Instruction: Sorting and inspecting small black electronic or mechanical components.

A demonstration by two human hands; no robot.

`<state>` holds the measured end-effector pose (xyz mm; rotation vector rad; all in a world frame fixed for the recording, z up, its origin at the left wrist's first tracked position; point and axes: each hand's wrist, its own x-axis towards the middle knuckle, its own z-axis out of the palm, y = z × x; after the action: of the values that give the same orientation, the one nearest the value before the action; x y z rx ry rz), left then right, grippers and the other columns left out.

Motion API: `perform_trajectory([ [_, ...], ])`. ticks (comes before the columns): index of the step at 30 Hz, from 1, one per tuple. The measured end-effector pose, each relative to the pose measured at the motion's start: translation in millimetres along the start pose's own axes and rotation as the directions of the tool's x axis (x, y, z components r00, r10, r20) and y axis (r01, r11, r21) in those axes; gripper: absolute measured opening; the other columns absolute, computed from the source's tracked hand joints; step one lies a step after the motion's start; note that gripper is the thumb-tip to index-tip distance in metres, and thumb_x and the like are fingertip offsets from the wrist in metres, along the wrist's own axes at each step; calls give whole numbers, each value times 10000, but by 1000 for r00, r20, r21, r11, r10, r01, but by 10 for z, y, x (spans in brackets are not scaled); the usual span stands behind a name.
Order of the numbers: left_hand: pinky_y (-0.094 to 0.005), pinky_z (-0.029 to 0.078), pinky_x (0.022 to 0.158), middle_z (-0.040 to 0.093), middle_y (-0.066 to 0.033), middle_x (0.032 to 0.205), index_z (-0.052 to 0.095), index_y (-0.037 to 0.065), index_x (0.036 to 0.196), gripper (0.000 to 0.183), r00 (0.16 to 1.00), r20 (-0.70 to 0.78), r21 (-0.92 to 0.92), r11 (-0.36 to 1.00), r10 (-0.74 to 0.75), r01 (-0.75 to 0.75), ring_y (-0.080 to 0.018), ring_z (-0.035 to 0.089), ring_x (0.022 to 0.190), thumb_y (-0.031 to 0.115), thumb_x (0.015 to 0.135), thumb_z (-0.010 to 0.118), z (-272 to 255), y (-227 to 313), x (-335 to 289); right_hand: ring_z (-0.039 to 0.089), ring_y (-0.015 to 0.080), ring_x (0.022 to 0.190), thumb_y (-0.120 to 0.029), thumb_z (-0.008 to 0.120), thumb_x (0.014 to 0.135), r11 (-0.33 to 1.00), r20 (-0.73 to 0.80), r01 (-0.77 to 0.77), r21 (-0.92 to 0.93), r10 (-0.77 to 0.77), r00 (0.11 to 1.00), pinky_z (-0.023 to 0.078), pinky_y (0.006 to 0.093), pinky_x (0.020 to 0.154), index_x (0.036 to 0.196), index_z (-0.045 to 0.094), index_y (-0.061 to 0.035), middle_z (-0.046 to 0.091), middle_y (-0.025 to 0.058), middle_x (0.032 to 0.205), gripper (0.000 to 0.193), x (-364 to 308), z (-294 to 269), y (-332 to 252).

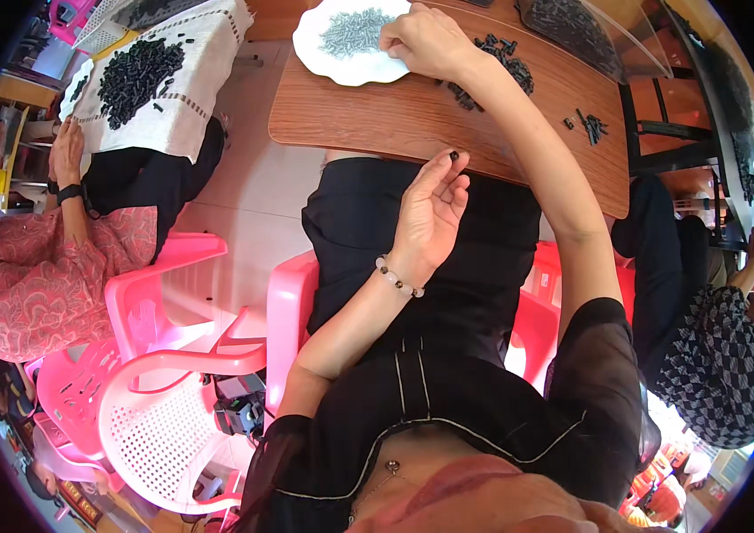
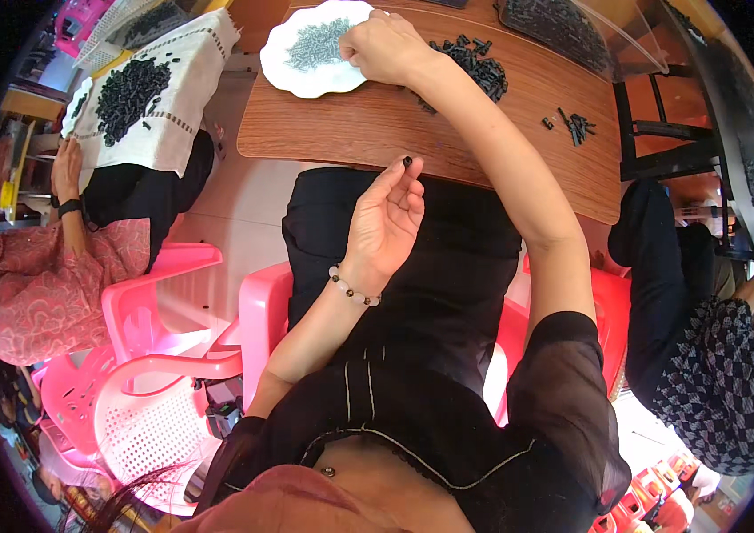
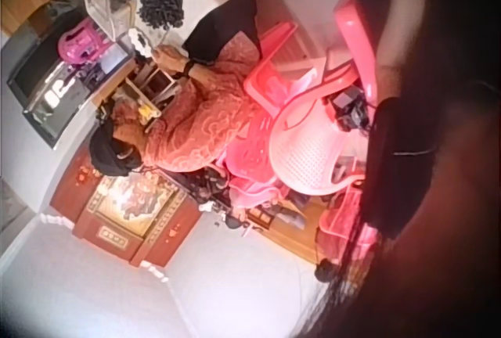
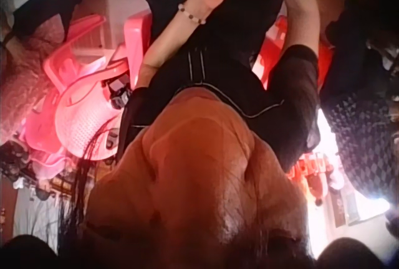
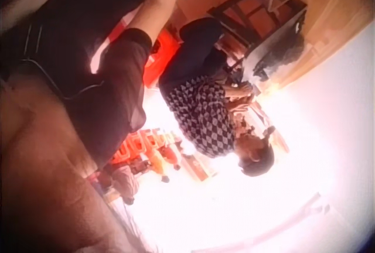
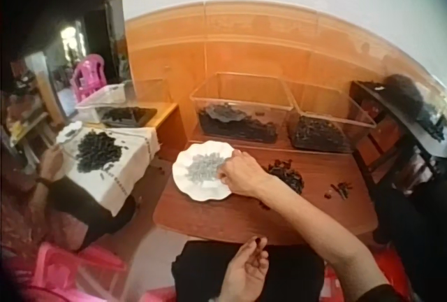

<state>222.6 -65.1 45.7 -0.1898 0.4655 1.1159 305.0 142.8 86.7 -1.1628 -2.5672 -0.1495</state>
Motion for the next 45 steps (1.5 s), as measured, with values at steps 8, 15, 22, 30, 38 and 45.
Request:
perform_trajectory([
  [8,-224,533,652,686,-67,986,628,58,1032,150,1000,15,-6,1000,-6,6,-124,629,737,97,888,644,-10,9,0,670,291,854,-73,621,809,970,-15,-48,240,53,998,513,412,787,899,711,-120,696,120,890,136,-50,-71,51],
  [15,-227,528,651,681,-71,984,627,54,1034,162,1000,12,-17,1000,-15,15,-124,619,729,89,878,654,-29,-5,19,656,275,763,-115,633,833,990,-114,67,122,-53,992,515,370,723,949,695,-97,685,111,830,133,-32,-37,66],
  [22,-227,521,652,680,-73,982,628,52,1028,157,1000,-3,-25,999,-20,20,-128,612,728,95,880,653,-11,-6,2,595,352,845,-130,650,717,964,-24,121,236,-119,993,456,462,792,725,678,-52,651,153,750,83,119,-87,-14],
  [30,-231,536,656,683,-78,994,633,50,1017,136,1000,6,-46,999,-12,12,-137,629,741,103,893,641,6,13,-17,574,340,811,-132,626,767,980,-57,164,108,-159,986,430,425,797,766,662,-47,633,143,770,92,122,-71,-3],
  [38,-213,540,703,677,-76,1050,612,80,1029,154,994,79,-48,996,73,-69,-118,639,803,104,882,652,44,79,-12,615,171,708,-165,662,845,826,-103,-75,559,159,982,482,288,669,939,674,-58,660,62,776,143,-481,-498,-90],
  [45,-209,525,674,669,-45,980,608,71,1080,190,994,94,-100,994,55,-46,-108,614,763,153,911,637,91,90,-29,561,57,837,-48,691,846,527,113,-247,813,274,955,457,206,762,958,613,-15,597,-11,884,140,-1202,-785,-464],
])
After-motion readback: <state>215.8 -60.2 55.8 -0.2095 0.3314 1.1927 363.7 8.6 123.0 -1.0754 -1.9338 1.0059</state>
